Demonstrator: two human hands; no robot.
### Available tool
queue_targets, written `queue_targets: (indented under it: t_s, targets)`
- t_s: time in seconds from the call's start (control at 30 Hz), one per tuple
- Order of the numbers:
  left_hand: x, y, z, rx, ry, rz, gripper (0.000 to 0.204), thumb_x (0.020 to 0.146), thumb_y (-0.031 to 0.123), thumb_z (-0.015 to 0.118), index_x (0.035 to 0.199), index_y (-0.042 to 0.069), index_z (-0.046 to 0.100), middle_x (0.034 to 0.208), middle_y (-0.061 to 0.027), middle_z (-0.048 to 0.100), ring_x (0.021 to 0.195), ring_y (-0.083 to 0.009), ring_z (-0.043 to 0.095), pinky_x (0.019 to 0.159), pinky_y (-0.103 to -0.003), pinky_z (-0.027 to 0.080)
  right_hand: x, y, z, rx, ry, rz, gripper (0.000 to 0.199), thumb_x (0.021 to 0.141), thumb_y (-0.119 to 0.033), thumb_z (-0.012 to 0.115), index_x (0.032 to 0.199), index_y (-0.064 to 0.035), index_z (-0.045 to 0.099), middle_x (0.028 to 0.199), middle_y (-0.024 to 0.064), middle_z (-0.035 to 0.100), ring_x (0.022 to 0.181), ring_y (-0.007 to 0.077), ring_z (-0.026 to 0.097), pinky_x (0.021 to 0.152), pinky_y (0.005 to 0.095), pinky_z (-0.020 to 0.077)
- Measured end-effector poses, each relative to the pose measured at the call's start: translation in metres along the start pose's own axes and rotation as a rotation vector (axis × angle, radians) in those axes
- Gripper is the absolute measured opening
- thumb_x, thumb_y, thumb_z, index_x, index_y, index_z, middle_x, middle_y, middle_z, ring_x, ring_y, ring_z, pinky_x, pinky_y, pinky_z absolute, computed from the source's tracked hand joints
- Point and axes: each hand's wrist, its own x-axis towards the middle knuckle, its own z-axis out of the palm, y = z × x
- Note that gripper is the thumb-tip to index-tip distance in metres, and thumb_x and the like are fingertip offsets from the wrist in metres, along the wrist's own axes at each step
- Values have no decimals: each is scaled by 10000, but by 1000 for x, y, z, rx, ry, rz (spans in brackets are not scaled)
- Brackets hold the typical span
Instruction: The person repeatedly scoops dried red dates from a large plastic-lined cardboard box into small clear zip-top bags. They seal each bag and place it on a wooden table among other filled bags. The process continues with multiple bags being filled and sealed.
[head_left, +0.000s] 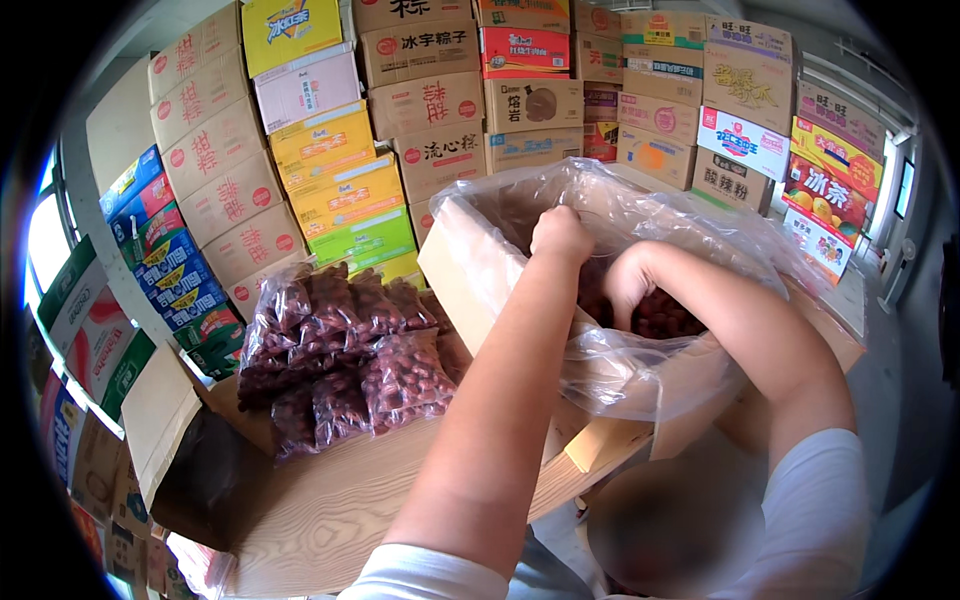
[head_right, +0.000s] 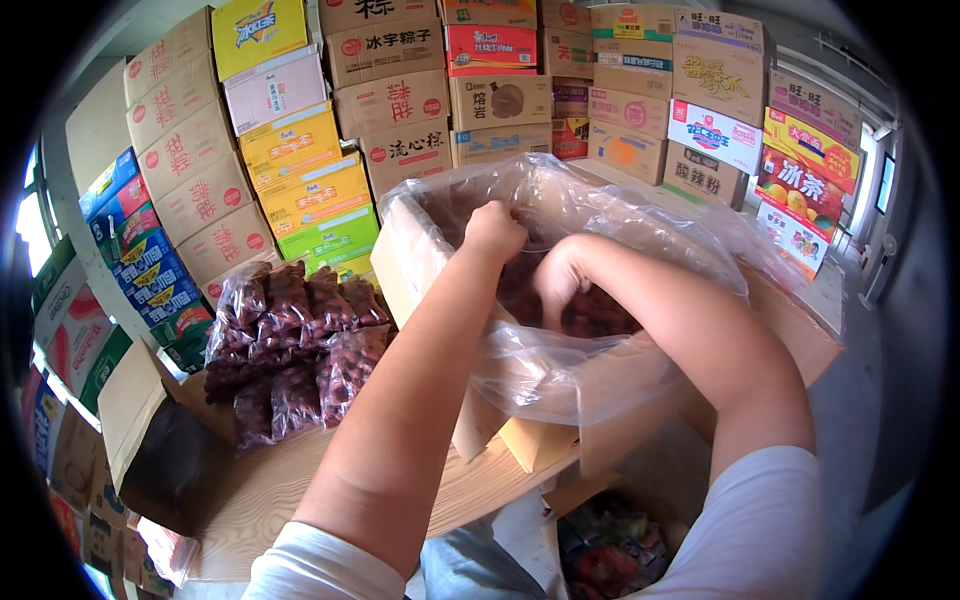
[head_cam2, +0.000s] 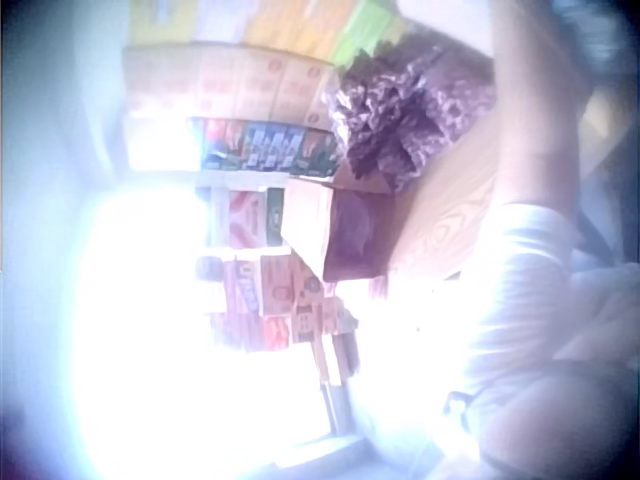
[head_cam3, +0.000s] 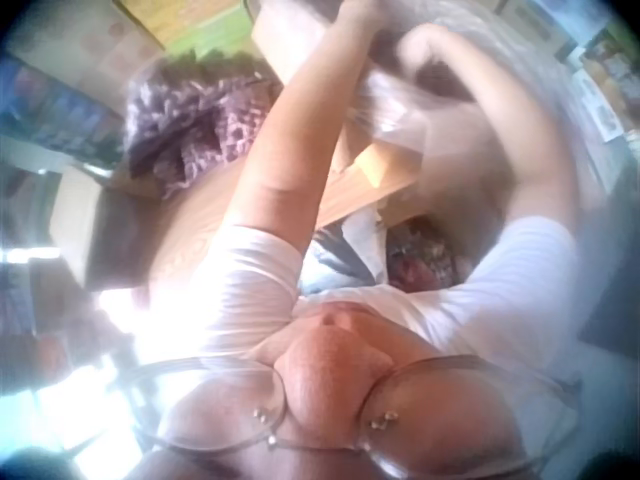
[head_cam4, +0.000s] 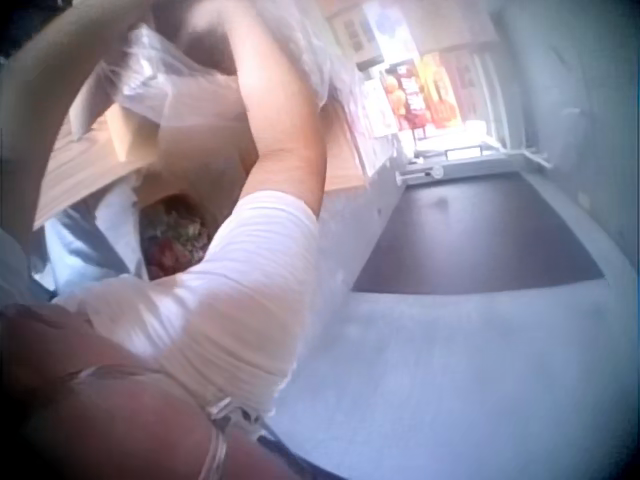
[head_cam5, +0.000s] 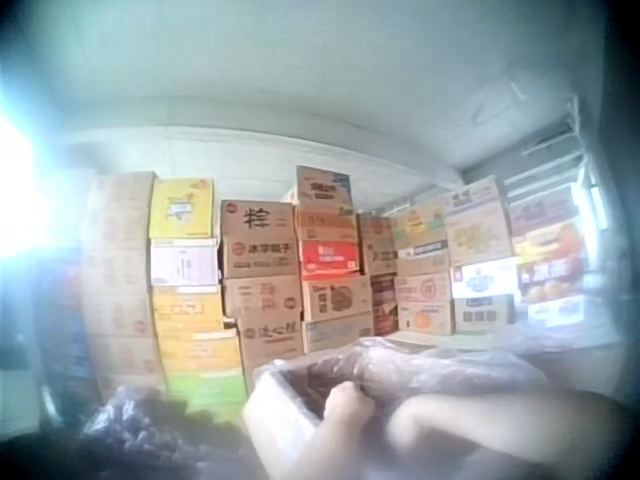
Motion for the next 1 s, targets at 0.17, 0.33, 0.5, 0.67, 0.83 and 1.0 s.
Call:
queue_targets:
  t_s: [0.17,0.33,0.5,0.67,0.83,1.0]
  targets:
    - [-4,3,-5,20,-28,-23,319,752,132,592,1052,111,698,1067,-163,667,1028,-292,634,903,-370,494,-33,-15,-6,69,162,-66,540,707,-64,762,1195,-93,534,890,73,643,686,157,626,520,285,508]
    - [-4,5,-10,41,-46,-83,348,765,164,616,1103,107,678,1135,-147,646,1072,-277,618,916,-361,494,-67,2,-10,328,345,-289,559,719,-98,759,1227,-130,528,1028,71,610,820,153,601,520,271,488]
    - [-4,5,-15,-33,-108,-115,413,729,184,701,1103,18,656,1200,-160,614,1104,-274,604,921,-345,497,-80,11,-18,561,449,-722,527,663,-135,722,1136,-90,495,942,93,576,790,187,597,486,231,457]
    - [1,5,-8,-101,-155,48,429,648,173,719,1035,-8,676,1095,-179,655,1053,-290,628,883,-347,511,-57,14,-32,937,771,-1030,309,836,-152,651,1112,-140,512,950,82,567,799,163,577,497,236,405]
    - [-3,6,-14,-189,-242,55,393,633,167,729,982,-10,691,946,-163,698,951,-258,671,848,-329,524,-18,3,-38,922,1151,-947,316,819,-121,705,1069,-135,512,890,30,555,766,142,603,532,281,458]
    - [-16,12,-30,-246,-241,-39,356,633,166,746,944,-2,705,918,-139,708,900,-223,689,803,-314,541,-13,-12,-23,907,1216,-755,376,786,-94,724,1080,-151,496,933,11,541,812,148,573,679,340,499]
